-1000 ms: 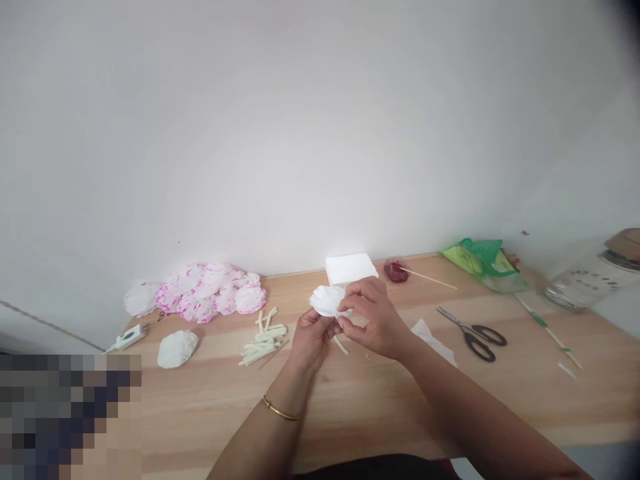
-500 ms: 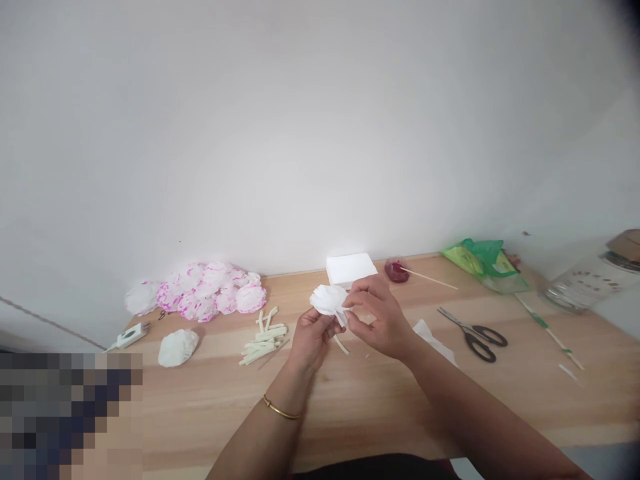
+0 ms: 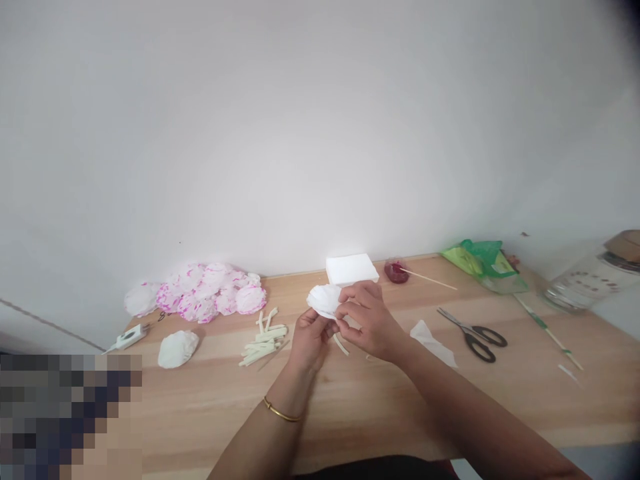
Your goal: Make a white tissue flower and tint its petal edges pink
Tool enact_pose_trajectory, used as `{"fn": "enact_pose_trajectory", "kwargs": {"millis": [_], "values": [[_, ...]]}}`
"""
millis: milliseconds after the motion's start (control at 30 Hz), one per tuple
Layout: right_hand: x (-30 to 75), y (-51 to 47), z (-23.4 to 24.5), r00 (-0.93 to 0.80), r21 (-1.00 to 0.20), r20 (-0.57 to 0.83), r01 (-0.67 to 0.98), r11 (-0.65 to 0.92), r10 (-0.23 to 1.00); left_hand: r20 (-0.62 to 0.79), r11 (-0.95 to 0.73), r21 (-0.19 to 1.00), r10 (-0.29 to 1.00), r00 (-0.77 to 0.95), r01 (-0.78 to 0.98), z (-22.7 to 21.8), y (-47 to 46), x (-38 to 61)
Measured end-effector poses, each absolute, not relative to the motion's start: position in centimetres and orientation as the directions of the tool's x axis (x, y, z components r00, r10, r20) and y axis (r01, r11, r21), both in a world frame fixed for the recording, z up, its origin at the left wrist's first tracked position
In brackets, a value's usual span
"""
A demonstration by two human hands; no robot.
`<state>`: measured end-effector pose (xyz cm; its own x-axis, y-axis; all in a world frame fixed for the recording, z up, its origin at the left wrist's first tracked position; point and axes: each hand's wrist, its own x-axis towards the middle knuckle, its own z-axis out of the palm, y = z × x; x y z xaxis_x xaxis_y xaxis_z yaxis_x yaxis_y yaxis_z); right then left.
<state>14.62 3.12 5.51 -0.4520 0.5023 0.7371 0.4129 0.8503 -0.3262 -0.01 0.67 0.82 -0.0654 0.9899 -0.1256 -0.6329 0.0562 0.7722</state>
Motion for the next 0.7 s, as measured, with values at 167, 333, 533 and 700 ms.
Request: {"fn": "enact_pose_trajectory", "kwargs": {"millis": [167, 333, 533, 700], "values": [[15.3, 3.2, 6.6, -0.29, -0.4, 0.811, 0.358, 0.844, 0.507, -0.162, 0.107, 0.693, 0.987, -0.009, -0.713, 1.1, 0.7, -0.2], [15.5, 3.5, 6.7, -0.303, -0.373, 0.813, 0.386, 0.844, 0.498, -0.178, 0.131, 0.664, 0.984, 0.014, -0.736, 1.3, 0.6, -0.2], [15.0, 3.5, 5.8, -0.345, -0.351, 0.78, 0.451, 0.821, 0.523, -0.149, 0.127, 0.657, 0.988, 0.037, -0.743, 1.1, 0.7, -0.1], [14.4, 3.3, 5.2, -0.406, -0.301, 0.771, 0.445, 0.843, 0.49, -0.165, 0.105, 0.66, 0.986, -0.007, -0.744, 1.1, 0.7, 0.0]]}}
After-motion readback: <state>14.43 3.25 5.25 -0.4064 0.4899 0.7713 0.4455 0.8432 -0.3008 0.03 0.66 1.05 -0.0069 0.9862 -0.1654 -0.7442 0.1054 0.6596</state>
